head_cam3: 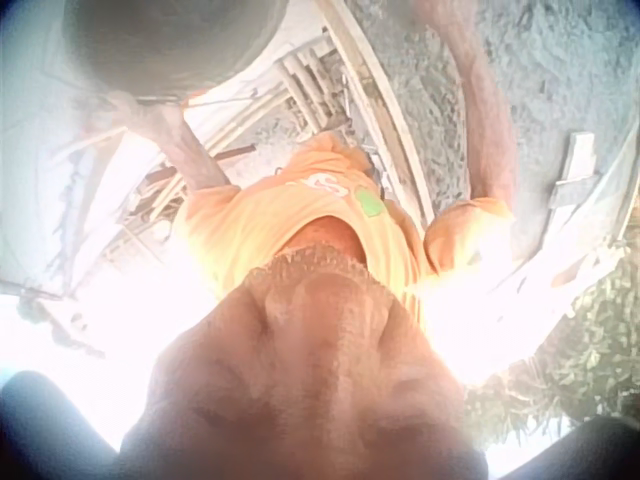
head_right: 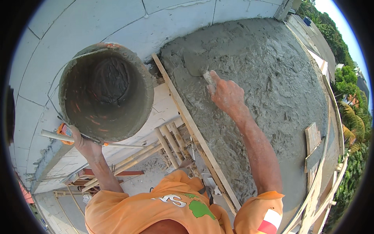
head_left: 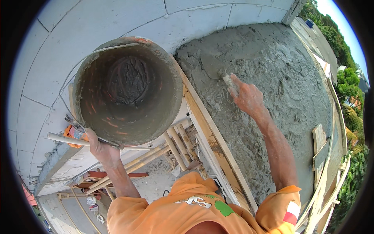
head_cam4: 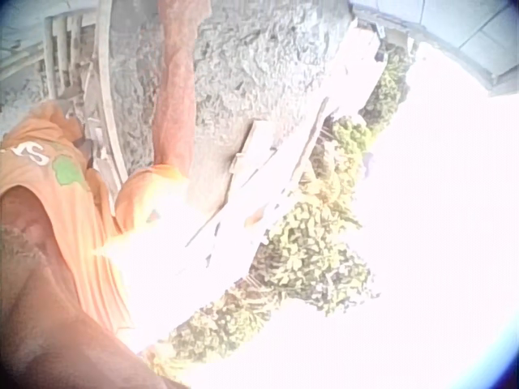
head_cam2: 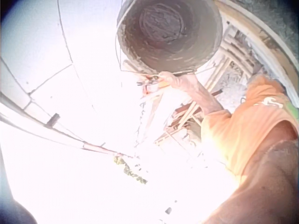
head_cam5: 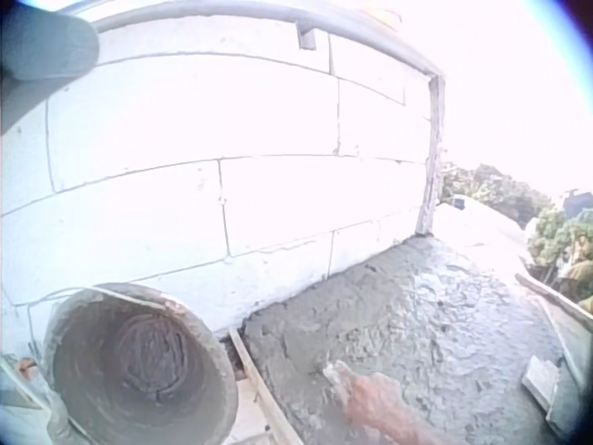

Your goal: The person spreads wet cement onto a structure using a trowel and smooths the edges by hand and with wooden boards.

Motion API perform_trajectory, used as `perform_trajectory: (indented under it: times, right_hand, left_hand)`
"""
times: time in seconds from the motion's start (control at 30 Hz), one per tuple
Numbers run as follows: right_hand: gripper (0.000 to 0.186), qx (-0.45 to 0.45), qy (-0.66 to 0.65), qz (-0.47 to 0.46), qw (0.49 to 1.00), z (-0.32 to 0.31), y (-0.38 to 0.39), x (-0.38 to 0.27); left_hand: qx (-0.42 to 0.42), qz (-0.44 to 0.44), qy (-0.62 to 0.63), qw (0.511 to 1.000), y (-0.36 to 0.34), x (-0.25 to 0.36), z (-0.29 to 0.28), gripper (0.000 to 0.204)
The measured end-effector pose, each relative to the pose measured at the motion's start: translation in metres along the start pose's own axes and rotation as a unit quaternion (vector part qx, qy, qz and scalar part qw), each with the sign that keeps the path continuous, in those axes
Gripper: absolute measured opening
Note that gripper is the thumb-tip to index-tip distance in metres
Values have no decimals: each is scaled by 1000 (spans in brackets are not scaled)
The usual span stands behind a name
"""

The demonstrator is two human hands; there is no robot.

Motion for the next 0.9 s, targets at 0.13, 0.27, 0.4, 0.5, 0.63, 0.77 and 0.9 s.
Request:
perform_trajectory:
  times: [0.13,0.27,0.4,0.5,0.63,0.77,0.9]
  right_hand:
    - [51,9,-55,-29,998,-1,-22,2]
    - [51,-23,-71,-69,995,18,-32,-27]
    - [49,4,-37,-52,998,8,-60,-35]
    - [48,-18,-44,-34,998,-4,-58,-42]
    - [47,-50,-121,-64,989,11,-47,-54]
    - [47,-24,-66,-12,997,6,-47,-19]
    - [49,11,-36,98,995,-23,-25,64]
  left_hand:
    - [68,27,-58,996,3,7,-3,45]
    - [57,20,-72,996,6,9,1,44]
    - [86,16,-77,993,4,5,3,43]
    - [83,16,-83,993,5,7,0,44]
    - [54,9,-65,996,4,10,-12,43]
    - [43,4,-55,998,0,2,-12,43]
    - [57,-3,-27,998,0,9,-39,47]
Point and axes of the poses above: each hand's wrist, its own y-axis away from the middle knuckle, its own z-axis out of the palm, x = y × z, the point moved 3 cm from there along -y, towards the middle knuckle, and after that the axes turned 14 degrees about z, right-handed, at the moved point
